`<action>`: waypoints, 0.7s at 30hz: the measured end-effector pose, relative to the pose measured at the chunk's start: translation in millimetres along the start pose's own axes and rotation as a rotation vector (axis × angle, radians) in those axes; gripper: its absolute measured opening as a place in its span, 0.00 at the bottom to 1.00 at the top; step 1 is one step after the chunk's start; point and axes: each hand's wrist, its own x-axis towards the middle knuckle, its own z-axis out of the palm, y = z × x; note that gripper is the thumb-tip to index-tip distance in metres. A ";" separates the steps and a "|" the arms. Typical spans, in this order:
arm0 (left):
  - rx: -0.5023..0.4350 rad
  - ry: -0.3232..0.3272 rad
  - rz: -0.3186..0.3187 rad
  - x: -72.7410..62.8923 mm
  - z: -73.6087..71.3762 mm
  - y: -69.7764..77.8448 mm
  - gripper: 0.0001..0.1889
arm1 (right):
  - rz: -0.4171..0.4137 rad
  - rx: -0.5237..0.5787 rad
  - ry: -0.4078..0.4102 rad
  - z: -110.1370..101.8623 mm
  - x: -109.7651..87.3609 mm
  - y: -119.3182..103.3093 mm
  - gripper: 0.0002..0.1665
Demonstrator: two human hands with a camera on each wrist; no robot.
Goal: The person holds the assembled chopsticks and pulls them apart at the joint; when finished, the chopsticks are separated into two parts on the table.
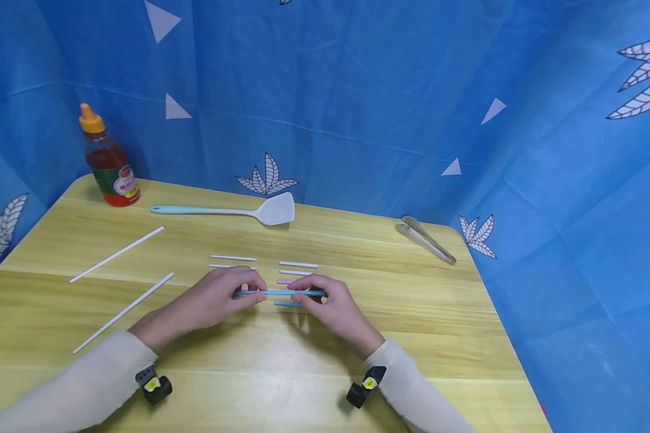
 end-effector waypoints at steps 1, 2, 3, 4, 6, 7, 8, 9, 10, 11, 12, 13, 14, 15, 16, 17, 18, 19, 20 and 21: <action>0.007 0.010 0.005 0.3 1.6 0.9 0.03 | -0.017 -0.026 -0.002 1.1 -0.3 -1.5 0.09; 0.016 0.021 0.011 0.6 3.0 1.7 0.03 | -0.036 -0.054 -0.002 2.5 -0.1 -2.3 0.09; 0.024 0.029 0.016 0.9 4.3 2.4 0.03 | -0.056 -0.082 0.001 3.7 0.1 -3.0 0.08; 0.032 0.037 0.019 1.0 5.4 3.1 0.03 | -0.074 -0.112 0.006 5.0 0.3 -3.7 0.08; 0.047 0.048 0.020 1.3 7.0 4.4 0.03 | -0.103 -0.168 0.020 7.4 1.1 -4.9 0.07; 0.055 0.053 0.020 1.2 7.7 5.0 0.03 | -0.111 -0.190 0.028 8.3 1.4 -5.1 0.06; 0.063 0.058 0.021 1.2 8.4 5.6 0.04 | -0.119 -0.213 0.036 9.0 1.8 -5.4 0.06; 0.069 0.062 0.021 1.1 9.0 6.1 0.03 | -0.127 -0.231 0.043 9.5 2.1 -5.9 0.05; 0.075 0.068 0.021 0.9 9.6 6.5 0.03 | -0.134 -0.247 0.050 9.8 2.4 -6.4 0.05; 0.080 0.074 0.021 0.8 10.2 6.9 0.03 | -0.140 -0.260 0.055 10.1 2.7 -6.8 0.05; 0.084 0.080 0.024 0.5 10.6 7.2 0.02 | -0.145 -0.269 0.059 10.2 2.8 -7.3 0.04; 0.087 0.086 0.028 0.3 11.1 7.4 0.02 | -0.150 -0.278 0.061 10.0 2.8 -7.5 0.04; 0.089 0.093 0.033 0.0 11.6 7.4 0.02 | -0.158 -0.288 0.060 9.7 2.8 -7.9 0.04; 0.091 0.098 0.038 -0.3 11.8 7.1 0.02 | -0.166 -0.296 0.057 9.2 2.9 -8.2 0.04; 0.093 0.103 0.046 -0.9 11.5 6.6 0.02 | -0.171 -0.303 0.050 8.5 2.9 -8.5 0.04; 0.097 0.110 0.054 -1.8 10.5 5.4 0.02 | -0.175 -0.308 0.048 7.1 2.8 -8.4 0.05; 0.095 0.116 0.051 -3.1 8.4 3.7 0.02 | -0.173 -0.312 0.055 4.6 2.1 -7.6 0.05; 0.088 0.126 0.037 -4.9 5.4 1.3 0.03 | -0.163 -0.311 0.069 0.8 0.8 -6.3 0.05; 0.083 0.138 0.017 -7.6 1.2 -1.6 0.03 | -0.144 -0.305 0.091 -4.1 -1.2 -4.7 0.05; 0.074 0.150 -0.009 -10.9 -4.1 -5.1 0.04 | -0.120 -0.293 0.118 -9.9 -3.8 -2.6 0.05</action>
